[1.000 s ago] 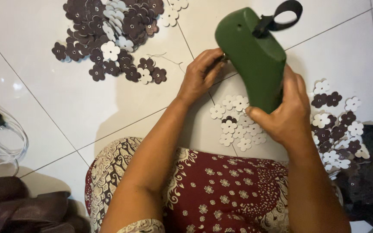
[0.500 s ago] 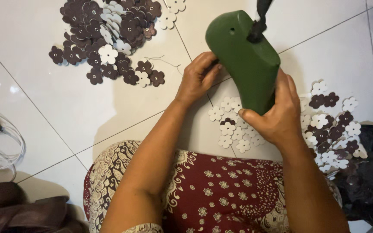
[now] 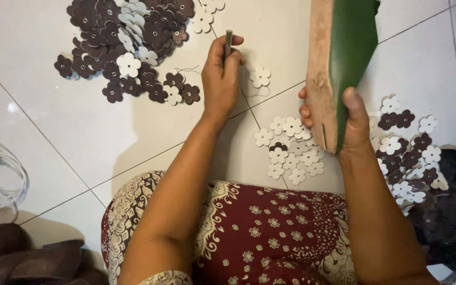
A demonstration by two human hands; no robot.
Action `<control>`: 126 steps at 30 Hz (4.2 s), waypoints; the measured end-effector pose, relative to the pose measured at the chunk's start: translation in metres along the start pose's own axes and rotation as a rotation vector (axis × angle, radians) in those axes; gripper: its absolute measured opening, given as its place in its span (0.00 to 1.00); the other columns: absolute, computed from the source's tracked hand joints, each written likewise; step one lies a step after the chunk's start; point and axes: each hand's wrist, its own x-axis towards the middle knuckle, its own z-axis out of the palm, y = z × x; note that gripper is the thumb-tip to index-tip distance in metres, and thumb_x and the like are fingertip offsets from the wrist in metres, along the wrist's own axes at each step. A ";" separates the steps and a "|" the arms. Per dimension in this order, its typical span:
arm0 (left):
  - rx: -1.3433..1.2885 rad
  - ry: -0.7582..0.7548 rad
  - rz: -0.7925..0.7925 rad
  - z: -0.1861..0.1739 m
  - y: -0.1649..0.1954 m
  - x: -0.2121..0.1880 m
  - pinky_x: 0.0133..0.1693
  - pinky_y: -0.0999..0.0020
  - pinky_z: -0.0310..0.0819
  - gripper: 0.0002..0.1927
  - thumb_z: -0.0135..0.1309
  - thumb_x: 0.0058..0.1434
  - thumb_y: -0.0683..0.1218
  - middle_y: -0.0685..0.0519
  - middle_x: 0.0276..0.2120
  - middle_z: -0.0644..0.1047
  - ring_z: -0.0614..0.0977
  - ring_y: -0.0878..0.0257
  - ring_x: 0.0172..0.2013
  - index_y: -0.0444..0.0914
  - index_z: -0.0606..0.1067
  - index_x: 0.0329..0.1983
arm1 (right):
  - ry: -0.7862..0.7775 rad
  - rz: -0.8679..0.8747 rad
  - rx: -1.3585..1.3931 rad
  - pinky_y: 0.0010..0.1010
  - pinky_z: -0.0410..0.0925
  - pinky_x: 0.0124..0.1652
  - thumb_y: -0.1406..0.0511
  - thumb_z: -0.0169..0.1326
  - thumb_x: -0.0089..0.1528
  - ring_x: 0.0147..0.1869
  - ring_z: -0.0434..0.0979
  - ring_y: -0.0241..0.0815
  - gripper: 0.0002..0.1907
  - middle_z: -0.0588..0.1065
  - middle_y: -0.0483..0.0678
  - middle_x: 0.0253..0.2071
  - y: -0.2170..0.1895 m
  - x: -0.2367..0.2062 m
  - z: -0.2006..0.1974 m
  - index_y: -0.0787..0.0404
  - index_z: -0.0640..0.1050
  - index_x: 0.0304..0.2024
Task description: The person sits on a tiled floor and uses a green handheld tool to press flower-shaped decorative pieces onto a surface. They repeatedly pick up individual pieces and apply them using the tool.
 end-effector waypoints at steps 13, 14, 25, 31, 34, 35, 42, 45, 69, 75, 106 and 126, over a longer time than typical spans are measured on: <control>0.761 -0.217 0.020 0.013 0.015 -0.015 0.41 0.57 0.75 0.15 0.65 0.56 0.51 0.54 0.38 0.83 0.84 0.54 0.41 0.43 0.76 0.44 | 0.015 0.034 0.059 0.34 0.67 0.41 0.46 0.59 0.56 0.45 0.70 0.48 0.42 0.70 0.56 0.50 -0.002 0.013 -0.016 0.63 0.67 0.65; 0.749 -0.235 -0.005 0.014 0.018 -0.016 0.42 0.58 0.75 0.16 0.65 0.55 0.51 0.54 0.37 0.83 0.85 0.55 0.40 0.42 0.76 0.43 | 0.015 0.032 0.061 0.34 0.67 0.41 0.46 0.59 0.56 0.45 0.71 0.48 0.42 0.70 0.56 0.50 -0.002 0.013 -0.017 0.63 0.67 0.65; 0.791 -0.131 0.177 -0.013 0.017 -0.029 0.46 0.55 0.76 0.16 0.57 0.62 0.47 0.44 0.45 0.80 0.83 0.47 0.45 0.38 0.75 0.52 | 0.024 0.032 0.026 0.36 0.68 0.41 0.44 0.58 0.56 0.45 0.71 0.48 0.43 0.70 0.56 0.50 0.000 0.013 -0.020 0.67 0.68 0.63; 1.190 0.145 0.068 -0.102 0.027 -0.025 0.40 0.49 0.75 0.28 0.69 0.44 0.47 0.41 0.48 0.74 0.80 0.40 0.43 0.36 0.71 0.47 | 0.019 0.041 0.028 0.36 0.67 0.41 0.44 0.57 0.56 0.44 0.71 0.48 0.44 0.70 0.57 0.51 -0.001 0.015 -0.019 0.67 0.68 0.64; 1.222 0.144 -0.057 -0.116 0.032 -0.036 0.41 0.48 0.75 0.27 0.67 0.46 0.45 0.41 0.49 0.74 0.79 0.41 0.43 0.37 0.72 0.49 | 0.040 0.018 -0.020 0.36 0.67 0.39 0.44 0.57 0.55 0.42 0.71 0.48 0.44 0.71 0.57 0.50 -0.001 0.015 -0.017 0.67 0.68 0.64; 1.244 0.142 -0.059 -0.117 0.034 -0.039 0.40 0.47 0.74 0.24 0.66 0.51 0.45 0.42 0.49 0.75 0.80 0.41 0.43 0.38 0.73 0.50 | 0.041 0.019 -0.016 0.36 0.67 0.39 0.44 0.57 0.56 0.43 0.71 0.48 0.44 0.71 0.57 0.50 -0.001 0.015 -0.017 0.67 0.68 0.64; 1.317 0.142 -0.214 -0.109 0.056 -0.054 0.40 0.47 0.74 0.11 0.60 0.61 0.47 0.42 0.38 0.81 0.81 0.42 0.40 0.41 0.79 0.45 | 0.015 0.045 0.010 0.36 0.68 0.41 0.44 0.56 0.57 0.44 0.71 0.48 0.43 0.71 0.57 0.51 -0.001 0.015 -0.021 0.68 0.68 0.63; 1.281 0.111 -0.256 -0.108 0.064 -0.063 0.38 0.49 0.74 0.11 0.62 0.59 0.47 0.43 0.36 0.82 0.82 0.43 0.37 0.42 0.80 0.44 | 0.017 0.045 0.018 0.36 0.67 0.42 0.44 0.56 0.57 0.45 0.71 0.48 0.43 0.71 0.57 0.51 0.000 0.015 -0.022 0.68 0.69 0.63; 0.456 -0.055 0.008 0.001 0.006 -0.034 0.47 0.66 0.78 0.14 0.57 0.65 0.45 0.50 0.46 0.81 0.84 0.59 0.45 0.40 0.77 0.53 | 0.034 0.045 0.019 0.36 0.68 0.41 0.45 0.56 0.57 0.45 0.72 0.48 0.42 0.71 0.57 0.51 -0.003 0.014 -0.020 0.67 0.68 0.63; -0.275 -0.151 0.133 -0.001 -0.008 -0.016 0.59 0.62 0.78 0.24 0.44 0.74 0.38 0.48 0.55 0.76 0.80 0.57 0.59 0.37 0.58 0.72 | 0.029 0.057 0.015 0.36 0.68 0.41 0.44 0.56 0.57 0.44 0.71 0.49 0.43 0.71 0.57 0.51 -0.002 0.014 -0.020 0.67 0.68 0.64; -0.264 -0.147 0.206 0.014 -0.018 -0.022 0.54 0.66 0.81 0.21 0.44 0.79 0.42 0.52 0.49 0.76 0.80 0.64 0.52 0.38 0.58 0.72 | 0.059 0.040 -0.008 0.36 0.68 0.40 0.44 0.56 0.57 0.44 0.72 0.48 0.44 0.70 0.58 0.50 -0.005 0.012 -0.016 0.69 0.68 0.63; 0.181 -0.202 0.392 0.019 -0.025 -0.040 0.60 0.69 0.78 0.21 0.47 0.73 0.32 0.51 0.56 0.77 0.81 0.63 0.58 0.43 0.67 0.65 | 0.070 0.047 -0.029 0.35 0.68 0.39 0.44 0.55 0.57 0.43 0.72 0.47 0.42 0.71 0.57 0.49 -0.006 0.012 -0.012 0.68 0.68 0.63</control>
